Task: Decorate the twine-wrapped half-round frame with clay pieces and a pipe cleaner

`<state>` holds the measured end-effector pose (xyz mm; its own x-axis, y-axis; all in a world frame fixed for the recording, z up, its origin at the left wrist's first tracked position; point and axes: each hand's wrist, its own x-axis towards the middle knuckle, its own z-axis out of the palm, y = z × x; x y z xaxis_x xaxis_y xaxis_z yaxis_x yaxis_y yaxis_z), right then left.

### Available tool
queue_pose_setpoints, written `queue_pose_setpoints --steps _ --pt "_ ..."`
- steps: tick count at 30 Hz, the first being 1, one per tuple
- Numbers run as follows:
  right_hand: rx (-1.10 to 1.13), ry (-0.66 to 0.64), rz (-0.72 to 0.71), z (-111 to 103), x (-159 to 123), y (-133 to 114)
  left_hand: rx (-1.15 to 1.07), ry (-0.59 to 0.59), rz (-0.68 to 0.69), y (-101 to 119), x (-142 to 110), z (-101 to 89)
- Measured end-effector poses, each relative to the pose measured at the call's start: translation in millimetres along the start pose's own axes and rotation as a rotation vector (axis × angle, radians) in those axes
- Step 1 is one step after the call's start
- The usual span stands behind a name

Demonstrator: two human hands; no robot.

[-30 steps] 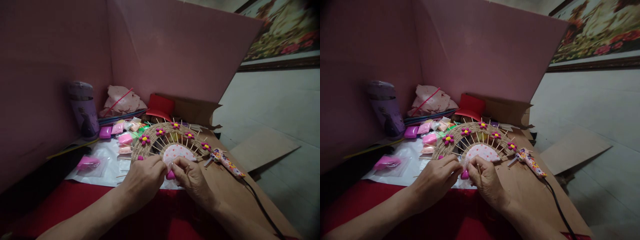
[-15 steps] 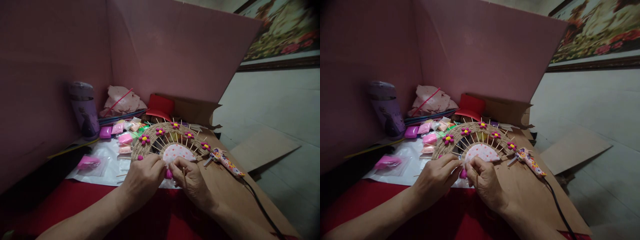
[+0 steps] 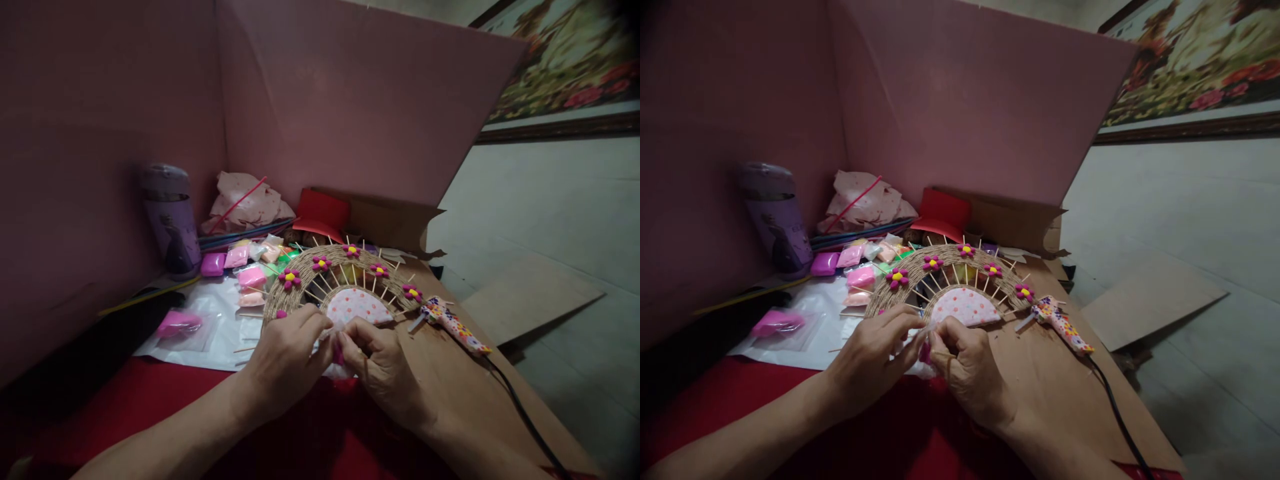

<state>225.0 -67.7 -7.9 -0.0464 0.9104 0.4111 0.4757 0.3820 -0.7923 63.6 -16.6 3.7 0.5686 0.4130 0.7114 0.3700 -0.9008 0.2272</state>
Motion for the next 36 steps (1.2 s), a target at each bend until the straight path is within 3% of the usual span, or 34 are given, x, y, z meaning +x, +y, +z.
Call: queue_pose_setpoints --steps 6,10,18,22,26,29,31,36 --pt "-0.074 -0.056 -0.082 -1 2 -5 0.137 0.056 0.115 1 -1 5.3" --pt "-0.135 -0.027 -0.161 0 1 -5 0.132 0.044 0.095 0 -1 5.5" --pt "-0.231 -0.031 -0.275 0 -4 -6 -0.073 -0.023 -0.236 3 -4 7.6" --pt "-0.168 -0.041 -0.305 0 -7 -10 -0.332 -0.052 -0.384 5 -3 7.2" --pt "-0.044 0.066 -0.199 -2 -7 -11 -0.679 -0.055 -0.521 6 0 6.3" --pt "0.080 0.145 -0.074 -3 -4 -8 -0.787 -0.012 -0.546 7 1 7.2" --pt "0.209 0.151 0.010 -3 -3 -7 -0.726 0.013 -0.503 6 0 8.2" --pt "0.512 0.071 0.236 -1 -1 -12 -0.357 0.101 -0.242 5 -4 8.6"
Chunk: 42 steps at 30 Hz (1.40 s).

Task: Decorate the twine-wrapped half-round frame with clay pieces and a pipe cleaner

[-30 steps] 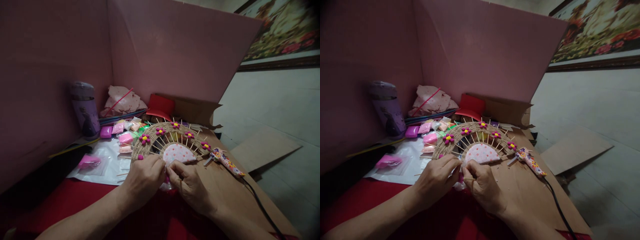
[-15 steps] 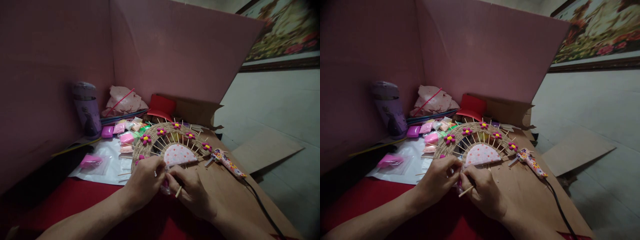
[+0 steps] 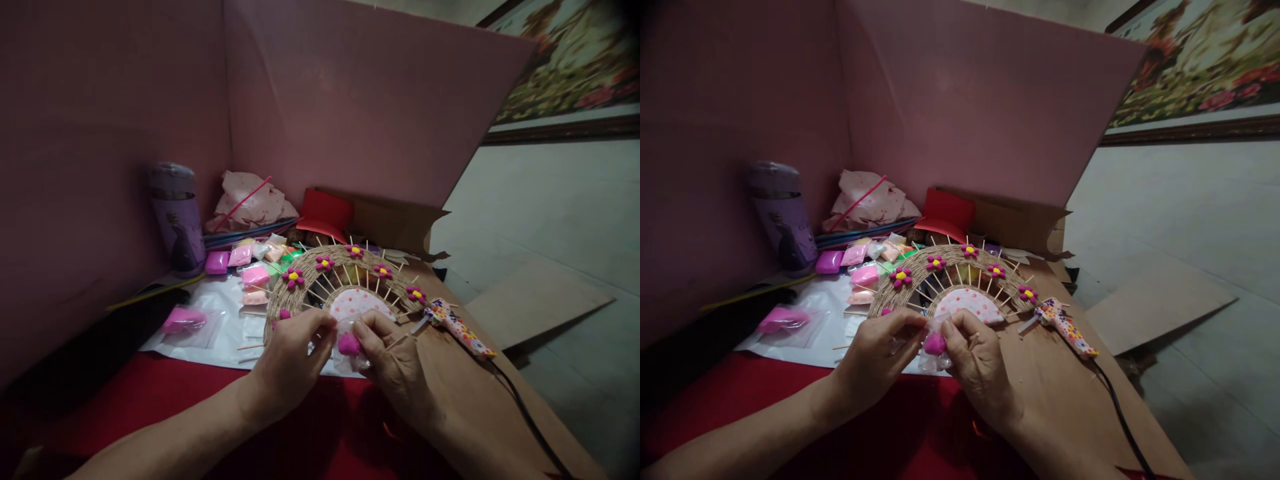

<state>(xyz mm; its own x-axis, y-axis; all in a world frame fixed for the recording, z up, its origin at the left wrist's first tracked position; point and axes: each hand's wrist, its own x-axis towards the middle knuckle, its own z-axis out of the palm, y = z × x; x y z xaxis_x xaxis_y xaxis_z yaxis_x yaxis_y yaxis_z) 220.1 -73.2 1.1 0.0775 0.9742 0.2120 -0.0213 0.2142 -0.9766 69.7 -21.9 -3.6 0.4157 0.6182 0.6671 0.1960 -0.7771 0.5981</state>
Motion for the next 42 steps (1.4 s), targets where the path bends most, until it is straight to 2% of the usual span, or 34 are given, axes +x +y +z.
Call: queue_pose_setpoints --steps 3,8,14,16,21,27,34,38,42 --pt "0.037 -0.031 0.085 2.1 0.4 -3.6 0.085 0.068 0.074 0.3 -0.4 -1.3" --pt "0.016 -0.089 0.081 1.1 2.2 -3.1 0.100 0.064 0.081 0.4 1.7 -4.4" --pt "0.183 0.007 0.115 -0.1 4.3 -2.3 0.063 0.067 0.098 4.6 2.4 -4.1" --pt "0.228 -0.004 0.117 -1.2 5.0 -2.0 0.069 0.051 0.096 5.0 1.8 -2.6" --pt "0.172 -0.084 0.206 -1.3 4.9 -4.3 0.136 0.060 0.144 3.3 1.3 -1.5" --pt "0.139 -0.049 0.288 1.8 5.6 -5.4 0.289 0.099 0.110 1.6 1.7 -0.6" --pt "0.130 -0.125 0.189 -0.3 4.7 -1.0 0.280 0.168 0.149 -2.3 1.4 0.0" --pt "0.106 -0.164 0.118 1.3 3.3 -2.8 0.328 0.083 0.178 -2.2 0.7 0.0" --pt "0.120 -0.141 0.185 1.4 4.2 -2.5 0.293 0.015 0.225 1.6 -0.1 0.6"
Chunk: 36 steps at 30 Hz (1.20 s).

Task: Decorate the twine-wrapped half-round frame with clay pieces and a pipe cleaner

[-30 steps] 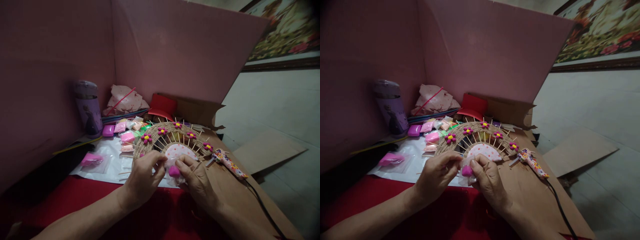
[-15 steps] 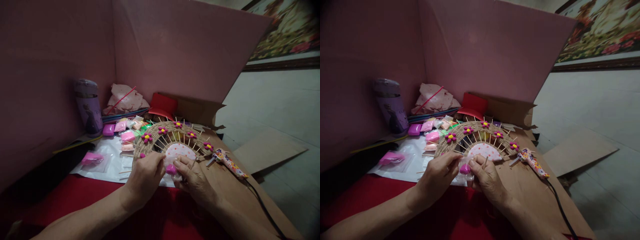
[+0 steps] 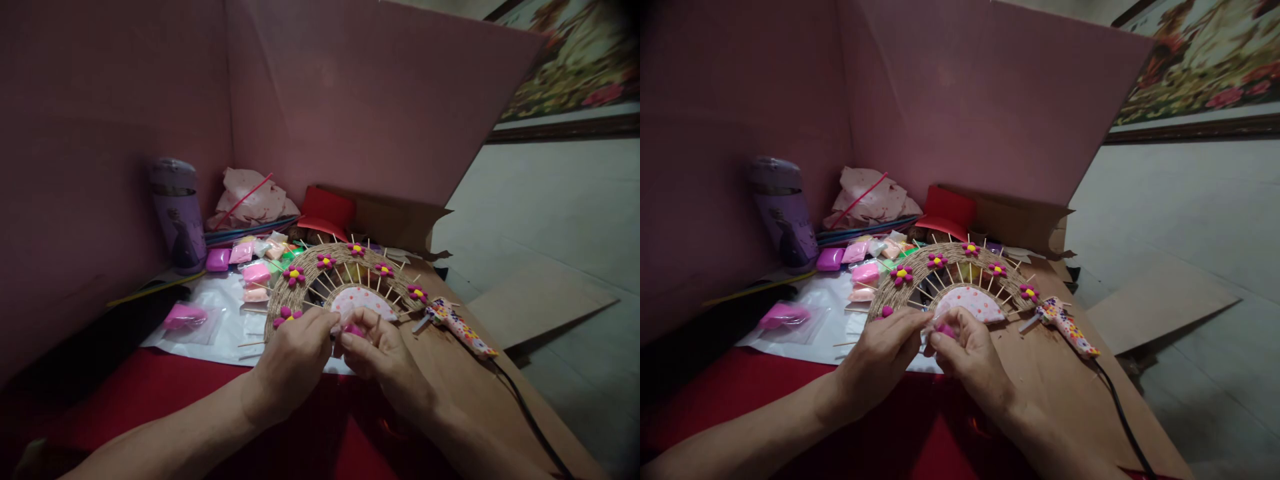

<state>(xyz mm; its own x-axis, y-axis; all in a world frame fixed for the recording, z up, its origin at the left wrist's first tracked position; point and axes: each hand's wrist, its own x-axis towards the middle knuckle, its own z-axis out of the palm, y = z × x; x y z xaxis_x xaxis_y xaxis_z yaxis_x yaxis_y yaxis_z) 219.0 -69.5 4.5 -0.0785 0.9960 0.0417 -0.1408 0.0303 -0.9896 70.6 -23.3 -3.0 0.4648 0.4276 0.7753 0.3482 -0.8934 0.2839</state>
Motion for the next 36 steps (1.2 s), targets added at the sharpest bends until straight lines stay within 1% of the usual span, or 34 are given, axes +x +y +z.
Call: queue_pose_setpoints --steps 2,4,7,10,13,17,20,22,25,27,29,32,33,34,35,36 --pt "0.052 -0.035 0.021 -1 1 0 -0.043 0.008 -0.026 2 0 -1.1" --pt "0.086 -0.055 0.027 -2 2 -1 -0.082 0.040 -0.055 4 1 -2.4" --pt "0.103 -0.022 0.011 -4 4 -1 -0.109 0.081 -0.063 5 1 -3.2" --pt "0.123 -0.019 0.009 -6 5 -1 -0.088 0.039 -0.115 4 0 -1.7" --pt "0.131 -0.074 0.067 -6 4 0 -0.039 0.026 -0.145 1 -1 -0.3" --pt "0.148 -0.154 0.114 -6 2 1 -0.027 0.071 -0.061 1 0 -2.7" --pt "0.161 -0.201 0.139 -6 2 1 -0.009 0.059 -0.012 3 2 -5.7" --pt "0.148 -0.213 0.156 -6 2 1 0.030 0.047 0.044 4 3 -6.7" --pt "0.130 -0.194 0.152 -7 3 2 0.115 0.039 0.115 3 2 -6.1" --pt "0.131 -0.173 0.154 -7 4 3 0.173 0.017 0.124 1 2 -5.6" --pt "0.120 -0.142 0.153 -7 4 3 0.193 -0.035 0.070 0 2 -6.6" --pt "0.083 -0.057 0.116 -6 4 2 0.085 -0.194 -0.098 -2 5 -10.5" --pt "0.073 -0.032 0.100 -6 4 2 0.027 -0.257 -0.130 -2 7 -11.7" --pt "0.067 -0.016 0.085 -6 4 2 -0.012 -0.291 -0.149 -3 8 -12.4" --pt "0.065 -0.012 0.080 -6 5 1 -0.031 -0.295 -0.150 -4 8 -12.5" --pt "0.065 -0.019 0.084 -6 5 1 -0.022 -0.261 -0.137 -4 8 -11.9"
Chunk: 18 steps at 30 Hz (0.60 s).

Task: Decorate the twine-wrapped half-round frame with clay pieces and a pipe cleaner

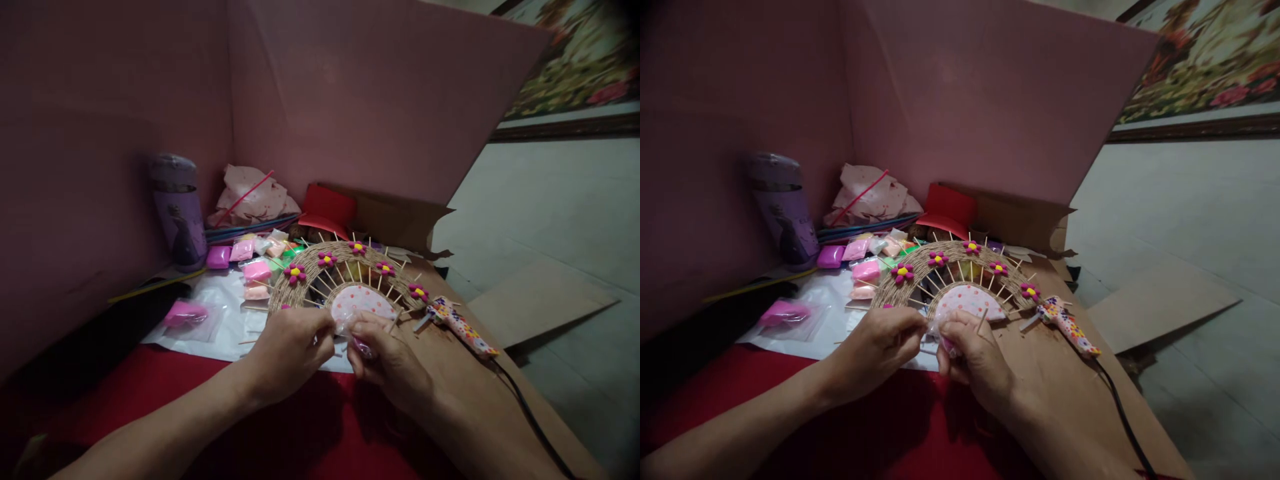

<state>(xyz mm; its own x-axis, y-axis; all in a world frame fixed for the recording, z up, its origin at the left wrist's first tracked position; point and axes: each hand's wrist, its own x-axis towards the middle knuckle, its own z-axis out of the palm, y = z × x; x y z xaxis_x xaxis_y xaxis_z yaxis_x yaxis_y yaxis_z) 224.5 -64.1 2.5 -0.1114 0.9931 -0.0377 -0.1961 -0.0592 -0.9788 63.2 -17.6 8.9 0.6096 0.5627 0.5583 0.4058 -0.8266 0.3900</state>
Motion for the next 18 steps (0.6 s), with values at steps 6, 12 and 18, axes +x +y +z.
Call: queue_pose_setpoints --steps 6,12,18 --pt "0.000 -0.033 0.052 0 1 3 0.286 0.187 0.253 -6 -5 9.8" --pt "-0.057 -0.075 0.070 -1 2 6 0.374 0.120 0.333 -8 -4 9.4" --pt "-0.080 0.021 0.070 -1 1 2 -0.150 -0.031 0.047 0 2 -0.4"
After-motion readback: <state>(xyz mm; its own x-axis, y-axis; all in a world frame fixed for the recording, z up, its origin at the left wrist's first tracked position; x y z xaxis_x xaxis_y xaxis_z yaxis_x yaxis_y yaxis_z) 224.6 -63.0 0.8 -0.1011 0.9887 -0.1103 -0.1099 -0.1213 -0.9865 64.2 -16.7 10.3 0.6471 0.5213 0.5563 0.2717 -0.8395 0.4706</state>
